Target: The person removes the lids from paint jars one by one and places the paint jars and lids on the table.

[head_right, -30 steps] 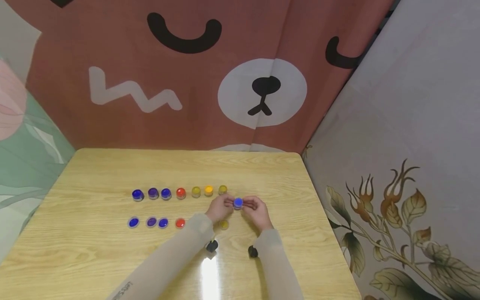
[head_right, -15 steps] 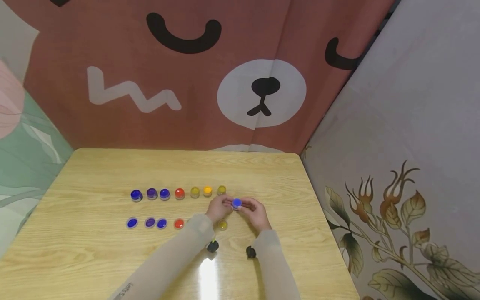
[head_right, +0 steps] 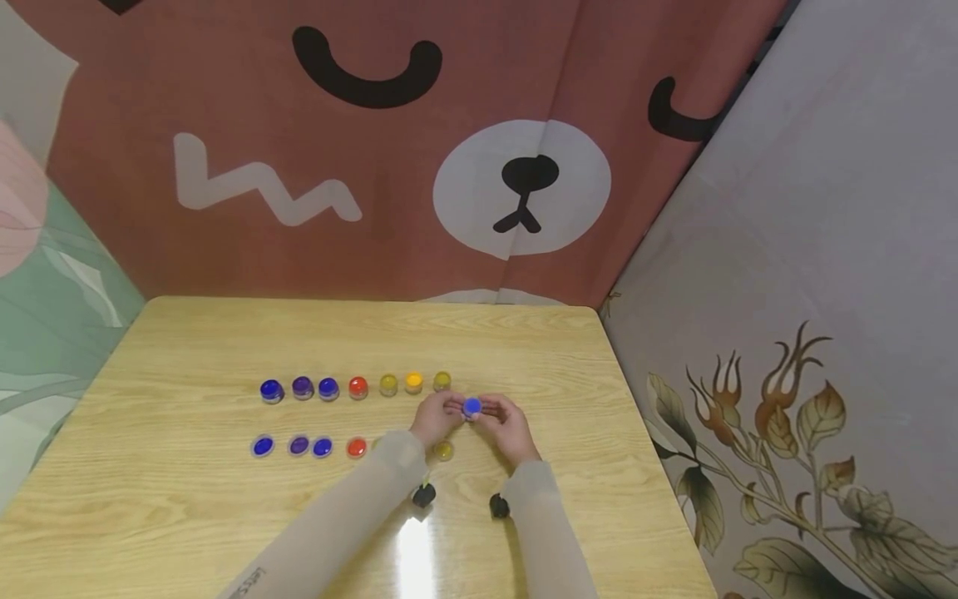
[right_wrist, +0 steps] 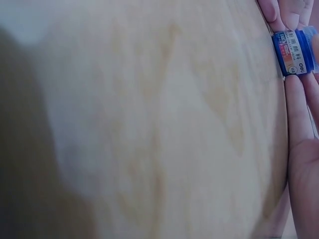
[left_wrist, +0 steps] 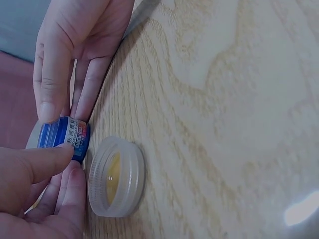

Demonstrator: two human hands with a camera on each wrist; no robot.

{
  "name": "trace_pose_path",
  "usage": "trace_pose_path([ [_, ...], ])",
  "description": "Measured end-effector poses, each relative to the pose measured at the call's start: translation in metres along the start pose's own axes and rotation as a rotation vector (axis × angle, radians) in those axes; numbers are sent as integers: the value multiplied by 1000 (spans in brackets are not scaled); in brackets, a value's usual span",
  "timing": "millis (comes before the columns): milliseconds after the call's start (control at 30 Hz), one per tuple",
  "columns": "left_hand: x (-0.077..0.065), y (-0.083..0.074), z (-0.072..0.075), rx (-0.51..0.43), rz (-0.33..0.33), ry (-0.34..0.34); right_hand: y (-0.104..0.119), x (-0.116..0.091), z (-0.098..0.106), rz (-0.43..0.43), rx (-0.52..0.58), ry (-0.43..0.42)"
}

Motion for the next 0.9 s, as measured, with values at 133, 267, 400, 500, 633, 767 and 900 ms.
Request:
trace_pose_path([
  [133,1,2,0,12,4,-6,-19,8,0,-21,37,-15],
  [267,3,5,0,14,12,-1,-30,12,0,9,24,-10],
  [400,3,5,-1,-8,11,21,-30,11,-2,16,-16,12],
  [500,1,2,0,-3,-22,29,-32,11,-3,5,-60,14],
  [633,1,1,1,1,-12,27,-34,13,-2,4,-74,-8],
  [767,1,3,1,10,17,15,-25,11,-2,18,-7,-6],
  [900,1,3,0,34,23,10,-7,3,-4,38,28,25],
])
Point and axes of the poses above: each hand's wrist, its own x-axis towards the middle knuckle, its own z-axis out of the back of the hand, y = z × x, the point moved 9 cm from there along x, towards the middle knuckle, and after that the axes turned 8 degrees about -y, right-handed, at the moved point
